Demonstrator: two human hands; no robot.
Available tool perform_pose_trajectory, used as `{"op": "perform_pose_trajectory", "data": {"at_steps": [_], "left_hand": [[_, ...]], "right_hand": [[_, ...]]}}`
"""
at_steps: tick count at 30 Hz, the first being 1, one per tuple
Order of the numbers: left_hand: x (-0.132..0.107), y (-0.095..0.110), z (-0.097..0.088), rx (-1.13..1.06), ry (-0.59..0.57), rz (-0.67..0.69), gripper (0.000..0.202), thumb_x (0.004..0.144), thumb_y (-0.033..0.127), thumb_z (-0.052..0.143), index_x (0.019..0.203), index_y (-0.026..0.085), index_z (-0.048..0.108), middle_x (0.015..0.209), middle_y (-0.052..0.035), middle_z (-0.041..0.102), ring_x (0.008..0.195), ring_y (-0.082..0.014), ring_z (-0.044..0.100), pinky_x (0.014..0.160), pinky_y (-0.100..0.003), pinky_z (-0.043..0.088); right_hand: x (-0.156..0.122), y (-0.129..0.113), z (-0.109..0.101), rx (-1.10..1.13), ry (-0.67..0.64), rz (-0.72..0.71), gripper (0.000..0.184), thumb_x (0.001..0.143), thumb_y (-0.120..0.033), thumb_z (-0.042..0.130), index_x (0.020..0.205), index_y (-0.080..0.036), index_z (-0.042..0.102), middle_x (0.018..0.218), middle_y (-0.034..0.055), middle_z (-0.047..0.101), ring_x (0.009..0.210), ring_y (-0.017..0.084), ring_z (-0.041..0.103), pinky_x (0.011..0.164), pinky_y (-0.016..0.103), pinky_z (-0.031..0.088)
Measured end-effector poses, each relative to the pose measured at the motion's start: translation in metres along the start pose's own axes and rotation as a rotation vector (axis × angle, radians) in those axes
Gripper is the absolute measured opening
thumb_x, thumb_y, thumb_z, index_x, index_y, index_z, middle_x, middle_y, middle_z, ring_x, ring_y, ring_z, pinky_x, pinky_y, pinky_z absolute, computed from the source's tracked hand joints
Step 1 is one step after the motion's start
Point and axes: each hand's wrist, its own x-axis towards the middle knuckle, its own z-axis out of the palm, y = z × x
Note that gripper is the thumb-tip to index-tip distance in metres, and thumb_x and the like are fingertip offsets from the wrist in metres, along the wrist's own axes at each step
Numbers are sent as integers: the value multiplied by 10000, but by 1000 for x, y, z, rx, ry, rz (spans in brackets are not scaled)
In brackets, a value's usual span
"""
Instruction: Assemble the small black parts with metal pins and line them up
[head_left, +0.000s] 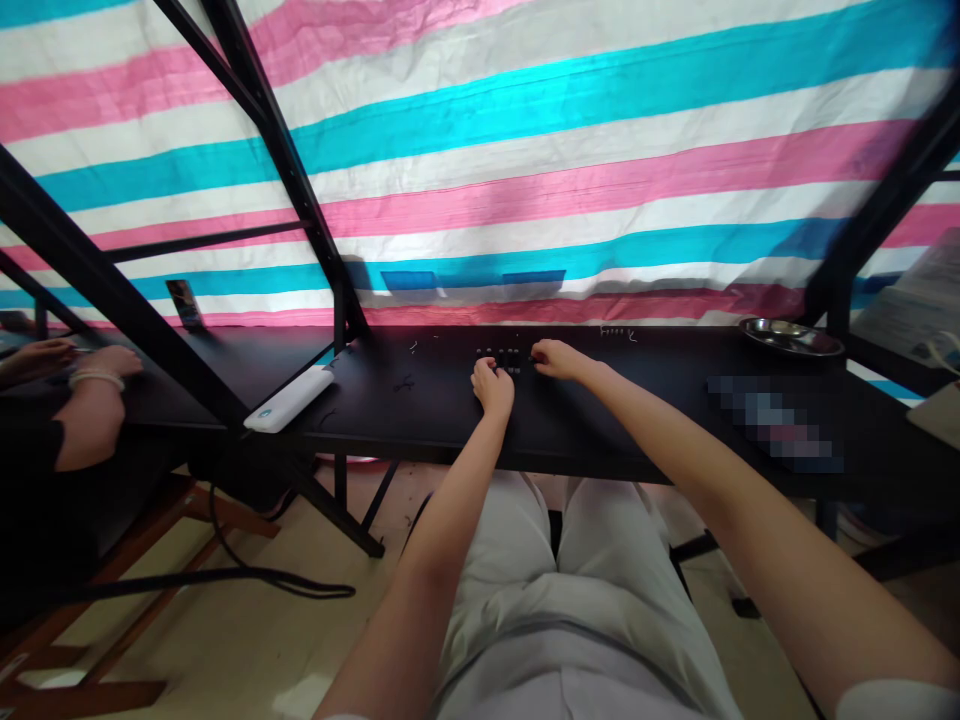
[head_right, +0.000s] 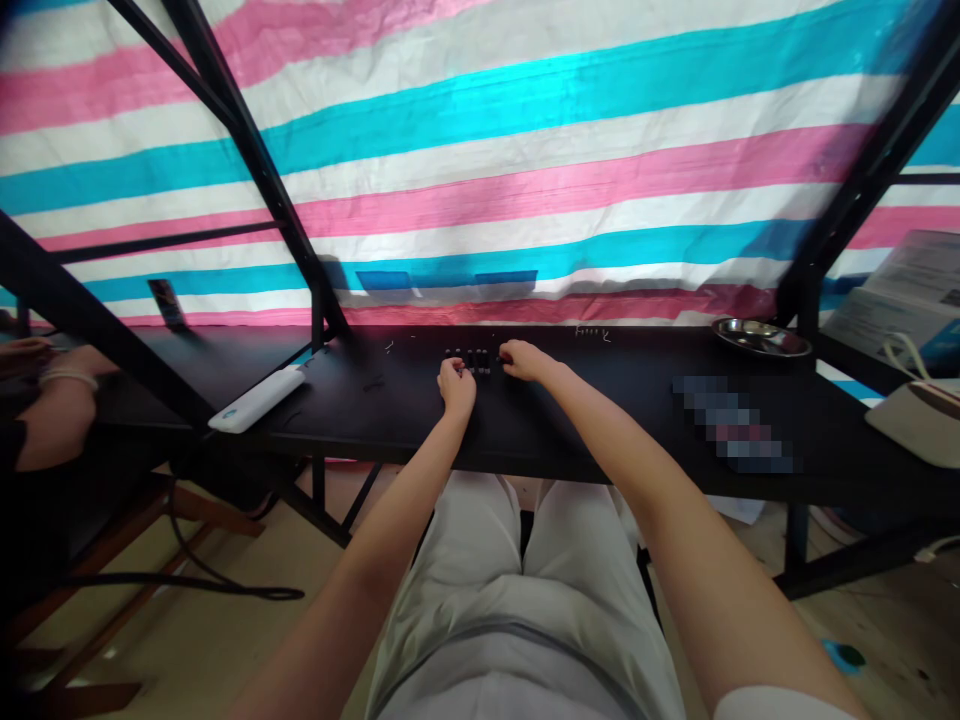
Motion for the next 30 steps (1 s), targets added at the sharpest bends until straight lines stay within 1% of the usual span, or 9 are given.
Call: {"op": "perform_pose_trajectory", "data": {"at_steps": [3,5,8,11,15,19,24,30], "left_hand": [[1,0,1,-6,2,1,200,779,88,451,929,217,475,1080,-63,597,1069,-232,496,929,-378,392],[1,-1,1,-11,5,4,200,775,85,452,926,214,474,1077,-64,598,1066,-231,497,931,-376,391],[2,-2,2,-19,8,11,201,771,83,456,922,214,474,1069,-63,598,1055,-228,503,930,-373,392],[2,-3,3,-20,10,17,200,767,83,462,918,213,474,1057,-64,598,1050,-225,504,930,-368,392],[3,-4,3,-20,11,22,197,764,84,469,914,211,474,1050,-63,598,1047,-220,505,933,-357,390],[3,-3,3,-21,5,16,193,763,90,476,915,210,477,1048,-59,597,1049,-215,504,933,-354,390],[2,-4,3,-12,-4,23,196,762,102,481,923,215,483,1054,-54,595,1047,-213,508,937,-359,390],[2,-4,2,1,-13,28,199,766,111,475,931,222,486,1065,-53,593,1050,-213,509,927,-367,399]], "right_hand": [[1,8,15,336,151,159,97,744,-197,554,836,-171,538,743,13,604,695,138,583,664,250,428],[2,8,26,527,197,246,94,733,-202,554,816,-180,515,689,-10,587,661,130,583,660,254,441],[2,3,38,649,240,273,110,674,-193,576,746,-193,492,644,-30,562,642,128,571,663,263,448],[2,-5,40,651,296,283,136,616,-185,588,706,-199,487,647,-36,556,640,125,548,670,267,444],[2,-13,38,627,306,288,145,585,-180,581,678,-205,473,637,-43,544,631,121,527,659,260,431],[3,-17,36,584,280,304,156,579,-172,585,659,-206,456,634,-45,537,627,118,515,649,249,419],[2,-18,32,515,216,330,171,588,-148,590,660,-201,445,661,-36,550,639,113,516,646,235,417],[1,-19,30,415,161,354,149,617,-127,599,709,-181,496,717,-15,589,669,114,531,667,232,423]]}}
